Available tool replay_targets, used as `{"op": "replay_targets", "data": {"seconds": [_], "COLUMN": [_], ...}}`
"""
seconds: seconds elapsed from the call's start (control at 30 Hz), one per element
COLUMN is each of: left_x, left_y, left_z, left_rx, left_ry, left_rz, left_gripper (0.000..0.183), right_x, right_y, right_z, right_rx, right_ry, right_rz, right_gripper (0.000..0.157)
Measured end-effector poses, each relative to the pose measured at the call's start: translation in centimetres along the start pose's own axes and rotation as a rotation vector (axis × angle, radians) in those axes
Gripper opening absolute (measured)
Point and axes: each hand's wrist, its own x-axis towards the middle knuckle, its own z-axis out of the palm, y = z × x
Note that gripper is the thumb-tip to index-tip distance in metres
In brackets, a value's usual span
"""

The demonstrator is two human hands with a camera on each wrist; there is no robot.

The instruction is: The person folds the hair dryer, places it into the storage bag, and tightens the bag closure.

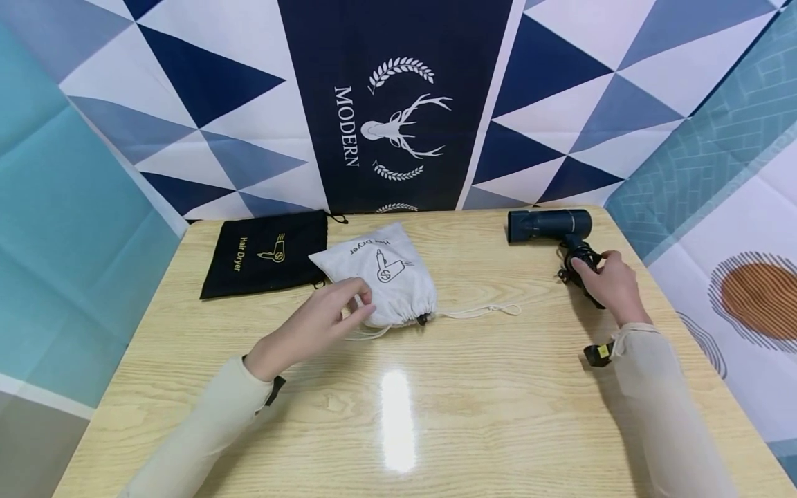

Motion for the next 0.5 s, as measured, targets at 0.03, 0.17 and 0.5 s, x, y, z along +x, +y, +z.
{"op": "replay_targets", "data": {"seconds": [0.03,0.17,0.5], "left_x": [0.5,3.0,11.7], "left_y": [0.3,1.4,4.0], "left_z": [0.1,0.7,3.1], "left_rx": [-0.001,-0.008,0.076], "left_ry": [-0.005,-0.028,-0.18], "left_rz": [0.022,0.091,0.142], "left_gripper": [0.008,0.008,0.02], "right_x": [0.1,0.5,0.5], "right_y": [0.1,0.5,1.1], "right_z": [0.0,0.0,0.6], "right_rx": [-0.017,-0.069,0.0], "right_ry": [-0.004,-0.025,-0.056], "right_rz": [0.004,0.008,-0.037], "right_gripper": [0.092,0.091,0.085]}}
